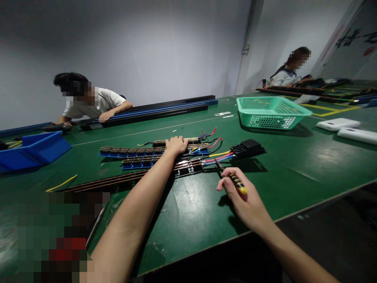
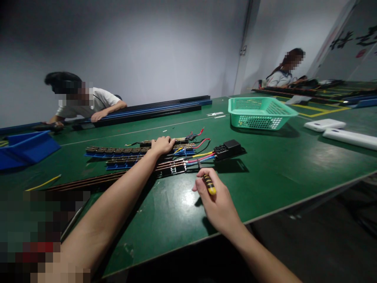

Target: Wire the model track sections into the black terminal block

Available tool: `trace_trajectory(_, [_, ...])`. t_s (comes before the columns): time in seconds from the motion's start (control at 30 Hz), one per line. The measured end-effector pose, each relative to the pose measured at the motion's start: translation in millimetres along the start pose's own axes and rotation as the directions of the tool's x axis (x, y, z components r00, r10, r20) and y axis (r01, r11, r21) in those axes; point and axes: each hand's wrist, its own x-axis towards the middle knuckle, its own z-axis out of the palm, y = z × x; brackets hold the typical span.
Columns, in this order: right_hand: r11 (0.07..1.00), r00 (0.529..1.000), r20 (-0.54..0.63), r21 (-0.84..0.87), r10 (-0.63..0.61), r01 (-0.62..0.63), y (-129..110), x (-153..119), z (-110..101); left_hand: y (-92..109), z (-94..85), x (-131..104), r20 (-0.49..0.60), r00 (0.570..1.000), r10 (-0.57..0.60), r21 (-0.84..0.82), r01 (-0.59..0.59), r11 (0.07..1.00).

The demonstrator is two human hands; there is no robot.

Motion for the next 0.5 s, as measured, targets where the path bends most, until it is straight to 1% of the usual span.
trace_trajectory(0.07, [0.983, 0.994, 0.035, -0.151, -0.099, 0.103, -3, -12, 0, 0, 0.1, 0, -0.005, 1.000, 0.000, -0.002, -0.001, 1.000])
trace_trajectory(0.1, [0.968, 0.987, 0.055, -0.195, -0.153, 0.160, -6, -18, 0, 0, 0.1, 0, -0.007, 1.000, 0.000, -0.004, 0.000, 1.000])
trace_trajectory(0.17, [0.941, 0.966, 0.076, -0.221, -0.246, 0.257, -14, -26, -1, 1, 0.0, 0, -0.013, 1.000, -0.001, -0.007, 0.001, 1.000])
trace_trajectory(0.23, [0.936, 0.955, 0.067, -0.185, -0.291, 0.298, -23, -28, -2, 1, 0.3, 0, -0.016, 1.000, -0.001, -0.012, 0.001, 1.000])
trace_trajectory(0.3, [0.962, 0.965, 0.067, -0.089, -0.253, 0.259, -31, -20, -4, 0, 1.3, 1, -0.021, 1.000, 0.000, -0.015, 0.000, 1.000])
trace_trajectory(0.37, [0.986, 0.984, 0.086, 0.060, -0.158, 0.154, -36, -4, -4, 0, 2.6, 2, -0.024, 1.000, 0.001, -0.016, -0.001, 1.000])
trace_trajectory(0.43, [0.977, 0.992, 0.116, 0.210, -0.058, 0.033, -38, 18, -2, -1, 3.6, 3, -0.027, 1.000, 0.001, -0.015, -0.001, 1.000])
trace_trajectory(0.5, [0.951, 0.990, 0.138, 0.306, 0.006, -0.049, -39, 42, 3, 0, 3.6, 3, -0.026, 1.000, -0.002, -0.013, 0.002, 1.000])
